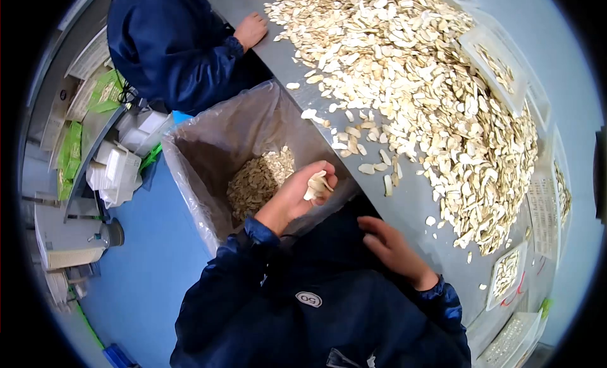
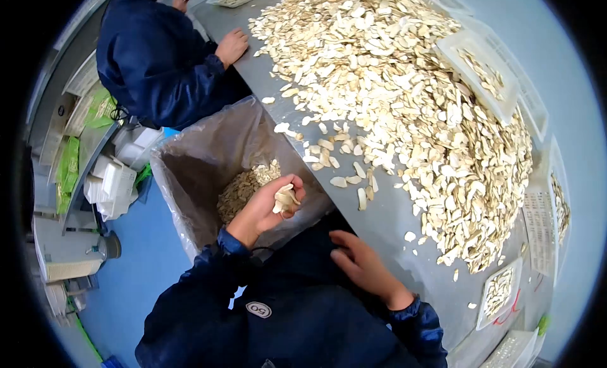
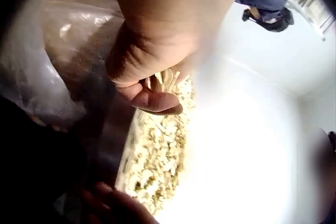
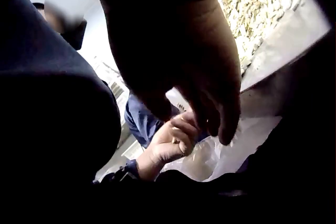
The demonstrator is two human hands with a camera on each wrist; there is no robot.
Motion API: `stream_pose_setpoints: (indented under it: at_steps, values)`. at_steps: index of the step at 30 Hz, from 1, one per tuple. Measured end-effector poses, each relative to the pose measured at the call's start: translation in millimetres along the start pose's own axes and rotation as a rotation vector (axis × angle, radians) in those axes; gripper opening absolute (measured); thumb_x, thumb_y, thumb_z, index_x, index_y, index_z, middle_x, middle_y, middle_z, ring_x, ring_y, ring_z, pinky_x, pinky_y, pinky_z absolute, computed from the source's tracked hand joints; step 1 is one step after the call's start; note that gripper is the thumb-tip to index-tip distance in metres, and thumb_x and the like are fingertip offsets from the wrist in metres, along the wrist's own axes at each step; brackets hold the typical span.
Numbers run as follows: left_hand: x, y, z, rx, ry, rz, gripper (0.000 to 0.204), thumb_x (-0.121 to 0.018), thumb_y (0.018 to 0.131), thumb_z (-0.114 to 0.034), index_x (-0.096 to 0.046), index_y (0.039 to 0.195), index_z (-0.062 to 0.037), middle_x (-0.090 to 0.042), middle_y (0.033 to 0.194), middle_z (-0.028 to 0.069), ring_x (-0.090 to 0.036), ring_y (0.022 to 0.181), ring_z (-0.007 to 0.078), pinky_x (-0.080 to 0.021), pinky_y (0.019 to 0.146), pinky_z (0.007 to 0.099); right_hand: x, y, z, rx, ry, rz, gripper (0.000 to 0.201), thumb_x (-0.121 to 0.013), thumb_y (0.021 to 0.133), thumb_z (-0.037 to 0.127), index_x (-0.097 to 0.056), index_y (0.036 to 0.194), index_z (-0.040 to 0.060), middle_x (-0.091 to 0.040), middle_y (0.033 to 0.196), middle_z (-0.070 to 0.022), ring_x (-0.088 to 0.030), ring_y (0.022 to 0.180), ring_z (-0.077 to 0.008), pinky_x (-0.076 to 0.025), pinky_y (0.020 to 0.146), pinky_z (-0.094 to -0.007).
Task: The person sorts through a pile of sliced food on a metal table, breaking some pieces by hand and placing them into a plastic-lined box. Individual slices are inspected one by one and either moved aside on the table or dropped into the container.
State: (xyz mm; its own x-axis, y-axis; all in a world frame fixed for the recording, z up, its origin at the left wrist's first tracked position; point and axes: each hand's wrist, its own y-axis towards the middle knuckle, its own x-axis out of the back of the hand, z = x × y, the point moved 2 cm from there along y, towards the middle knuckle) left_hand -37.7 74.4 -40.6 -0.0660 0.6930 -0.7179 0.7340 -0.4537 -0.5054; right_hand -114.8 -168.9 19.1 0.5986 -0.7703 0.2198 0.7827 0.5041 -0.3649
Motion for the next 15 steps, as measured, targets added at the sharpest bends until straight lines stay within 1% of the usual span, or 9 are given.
stream_pose_setpoints:
  at_steps: [1, 4, 6, 7, 9, 10, 11, 13, 15]
  values:
    - [-20, -11, -3, -0.029, -0.018, 0.058, 0.027, -0.052, 0.102, -0.037, -0.06, 0.1, -0.0112, -0.064, 0.084, 0.0014, -0.058, 0.064, 0.0131, -0.044, 0.052, 0.0236, 1, 1, -6, -0.03, 0.19, -0.058, 0.042, -0.051, 0.103, 0.028, -0.053, 0.132, -0.0016, -0.058, 0.134, -0.019, -0.054, 0.129, -0.0304, -0.042, 0.109, -0.04]
    - [-71, -22, 9, -0.298, 0.092, 0.244, 0.026, -0.049, 0.104, -0.033, -0.057, 0.104, -0.0078, -0.062, 0.085, 0.0022, -0.059, 0.068, 0.0137, -0.045, 0.057, 0.0245, -13, 8, -1, -0.121, 1.147, -0.018, 0.051, -0.037, 0.107, 0.04, -0.049, 0.139, 0.0014, -0.055, 0.14, -0.0146, -0.052, 0.13, -0.0282, -0.04, 0.111, -0.0415]
    - [-95, -18, 31, -0.406, 0.285, 0.199, 0.022, -0.052, 0.101, -0.025, -0.059, 0.098, -0.004, -0.061, 0.085, 0.0066, -0.06, 0.07, 0.0195, -0.047, 0.06, 0.0301, -18, 15, -18, 0.031, 1.483, 0.135, 0.051, -0.037, 0.107, 0.039, -0.046, 0.14, 0.0002, -0.052, 0.142, -0.0175, -0.049, 0.133, -0.0283, -0.038, 0.113, -0.0418]
    - [-106, -17, 38, -0.686, 0.583, 0.169, 0.019, -0.055, 0.098, -0.023, -0.06, 0.095, -0.004, -0.061, 0.085, 0.0075, -0.06, 0.071, 0.0214, -0.047, 0.062, 0.032, -19, 18, -20, 0.113, 1.647, 0.217, 0.052, -0.037, 0.107, 0.039, -0.044, 0.14, -0.0003, -0.05, 0.143, -0.019, -0.048, 0.134, -0.0283, -0.037, 0.115, -0.0419]
    - [-125, -18, 55, -1.237, 1.178, 0.096, 0.014, -0.061, 0.092, -0.018, -0.062, 0.09, -0.004, -0.061, 0.086, 0.0094, -0.06, 0.073, 0.0252, -0.048, 0.066, 0.0358, -21, 18, -14, 0.049, 1.516, -0.003, 0.05, -0.038, 0.106, 0.037, -0.044, 0.139, 0.0004, -0.051, 0.141, -0.018, -0.049, 0.132, -0.0285, -0.039, 0.113, -0.0419]
    - [-128, -20, 61, -1.268, 1.295, 0.111, 0.012, -0.063, 0.088, -0.017, -0.063, 0.088, -0.0049, -0.062, 0.086, 0.0094, -0.06, 0.075, 0.0261, -0.048, 0.069, 0.0366, -22, 17, -6, 0.025, 1.447, -0.123, 0.049, -0.039, 0.106, 0.036, -0.045, 0.139, 0.0008, -0.051, 0.14, -0.0174, -0.049, 0.131, -0.0286, -0.04, 0.113, -0.0419]
    - [-133, -20, 67, -1.302, 1.404, 0.147, 0.011, -0.066, 0.083, -0.017, -0.065, 0.086, -0.0058, -0.062, 0.087, 0.0094, -0.06, 0.077, 0.0271, -0.048, 0.072, 0.0374, -22, 13, 4, 0.056, 1.541, -0.179, 0.044, -0.045, 0.104, 0.029, -0.046, 0.137, 0.0011, -0.053, 0.137, -0.0156, -0.049, 0.131, -0.0273, -0.04, 0.112, -0.0382]
    - [-150, -21, 76, -1.322, 1.577, 0.289, 0.014, -0.071, 0.075, -0.016, -0.067, 0.085, -0.0082, -0.066, 0.092, 0.0072, -0.062, 0.086, 0.0251, -0.047, 0.086, 0.0401, -12, -12, 7, 0.444, 0.736, -0.335, 0.04, -0.046, 0.104, 0.025, -0.047, 0.136, 0.0013, -0.053, 0.134, -0.0145, -0.049, 0.13, -0.0259, -0.039, 0.111, -0.036]
    - [-158, -17, 81, -1.344, 1.528, 0.328, 0.016, -0.072, 0.074, -0.019, -0.068, 0.086, -0.0084, -0.066, 0.093, 0.0075, -0.063, 0.09, 0.0257, -0.046, 0.091, 0.0427, 1, -29, 1, 0.615, 0.301, -0.412, 0.037, -0.048, 0.104, 0.022, -0.047, 0.135, 0.0015, -0.054, 0.131, -0.0133, -0.049, 0.128, -0.0242, -0.039, 0.11, -0.0343]
